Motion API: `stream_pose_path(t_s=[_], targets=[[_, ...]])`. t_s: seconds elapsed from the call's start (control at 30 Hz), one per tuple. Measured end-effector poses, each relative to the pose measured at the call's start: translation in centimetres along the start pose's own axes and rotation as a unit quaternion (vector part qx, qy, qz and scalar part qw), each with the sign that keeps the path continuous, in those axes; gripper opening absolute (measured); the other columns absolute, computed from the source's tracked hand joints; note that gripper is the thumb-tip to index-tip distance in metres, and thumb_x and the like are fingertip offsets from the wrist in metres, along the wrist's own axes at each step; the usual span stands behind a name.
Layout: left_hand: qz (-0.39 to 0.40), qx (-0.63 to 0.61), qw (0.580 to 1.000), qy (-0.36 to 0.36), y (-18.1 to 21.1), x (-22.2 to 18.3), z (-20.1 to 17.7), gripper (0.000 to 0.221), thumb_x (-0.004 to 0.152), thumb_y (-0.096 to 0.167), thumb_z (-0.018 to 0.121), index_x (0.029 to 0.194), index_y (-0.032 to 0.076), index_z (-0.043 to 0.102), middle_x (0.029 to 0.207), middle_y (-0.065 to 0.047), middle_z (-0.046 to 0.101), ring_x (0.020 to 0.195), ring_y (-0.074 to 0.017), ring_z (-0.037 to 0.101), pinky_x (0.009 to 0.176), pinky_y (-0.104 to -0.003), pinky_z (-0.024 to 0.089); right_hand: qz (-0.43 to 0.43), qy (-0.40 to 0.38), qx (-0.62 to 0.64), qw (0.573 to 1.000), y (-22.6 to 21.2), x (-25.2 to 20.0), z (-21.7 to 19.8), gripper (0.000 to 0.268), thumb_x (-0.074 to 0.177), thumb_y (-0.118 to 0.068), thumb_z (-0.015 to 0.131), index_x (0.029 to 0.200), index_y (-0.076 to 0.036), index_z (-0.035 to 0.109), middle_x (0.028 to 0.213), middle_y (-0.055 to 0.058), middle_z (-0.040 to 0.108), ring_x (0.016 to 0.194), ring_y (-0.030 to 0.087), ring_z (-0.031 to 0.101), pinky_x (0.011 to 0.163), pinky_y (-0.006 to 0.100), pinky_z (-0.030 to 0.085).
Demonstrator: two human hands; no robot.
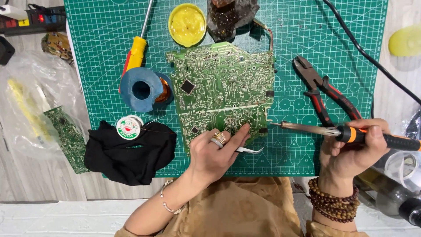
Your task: Soldering electronic components onto a circuit board using a soldering iron and solder wire on a repair bench.
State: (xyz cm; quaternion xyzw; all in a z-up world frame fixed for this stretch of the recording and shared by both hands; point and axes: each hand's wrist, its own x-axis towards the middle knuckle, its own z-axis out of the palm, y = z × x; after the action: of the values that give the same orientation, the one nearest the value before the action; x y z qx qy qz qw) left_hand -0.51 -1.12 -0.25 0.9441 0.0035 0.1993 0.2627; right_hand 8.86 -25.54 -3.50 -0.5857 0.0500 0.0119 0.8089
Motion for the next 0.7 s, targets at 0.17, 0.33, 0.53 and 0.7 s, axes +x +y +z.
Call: stream_pose_path(t_s=[0.17, 0.33, 0.53, 0.7], targets=[[-0.022, -0.006, 1.000, 0.002, -0.1, -0.5, -0.4, 0.024, 0.087, 0.012, 0.082, 0.110, 0.010, 0.076, 0.064, 0.005, 0.041, 0.050, -0.0106, 0.031, 0.045, -0.026, 0.028, -0.005, -0.017, 0.006, 1.000, 0.2, 0.1, -0.2, 0.023, 0.104, -0.034, 0.050, 0.094, -0.014, 0.054, 0.062, -0.004, 0.052, 0.040, 0.001, 0.042, 0.036, 0.011, 0.032], [-0.089, -0.066, 0.993, -0.030, 0.0, -0.5, -1.9, 0.023, 0.078, 0.005, 0.081, 0.100, 0.004, 0.074, 0.070, -0.001, 0.050, 0.053, -0.0168, 0.041, 0.049, -0.031, 0.035, 0.018, -0.009, 0.008, 1.000, -0.2, 0.0, 0.1, 0.024, 0.103, -0.038, 0.049, 0.093, -0.015, 0.051, 0.061, -0.006, 0.047, 0.039, 0.001, 0.038, 0.038, 0.012, 0.030], [-0.124, -0.126, 0.982, -0.067, -1.3, 0.4, -2.6, 0.029, 0.070, 0.002, 0.080, 0.098, 0.005, 0.073, 0.072, -0.001, 0.057, 0.050, -0.0164, 0.046, 0.047, -0.030, 0.037, 0.020, 0.015, 0.002, 1.000, -0.1, 0.1, 0.0, 0.024, 0.101, -0.036, 0.049, 0.091, -0.015, 0.049, 0.059, -0.006, 0.045, 0.040, 0.003, 0.038, 0.039, 0.012, 0.030], [-0.163, -0.210, 0.959, -0.098, -0.6, 1.3, -2.6, 0.028, 0.071, -0.002, 0.076, 0.098, 0.002, 0.071, 0.077, -0.001, 0.070, 0.047, -0.0117, 0.051, 0.046, -0.025, 0.043, 0.018, 0.006, -0.008, 1.000, -0.2, 0.2, 0.1, 0.024, 0.102, -0.038, 0.049, 0.092, -0.016, 0.048, 0.059, -0.007, 0.046, 0.040, 0.002, 0.039, 0.039, 0.012, 0.031]])
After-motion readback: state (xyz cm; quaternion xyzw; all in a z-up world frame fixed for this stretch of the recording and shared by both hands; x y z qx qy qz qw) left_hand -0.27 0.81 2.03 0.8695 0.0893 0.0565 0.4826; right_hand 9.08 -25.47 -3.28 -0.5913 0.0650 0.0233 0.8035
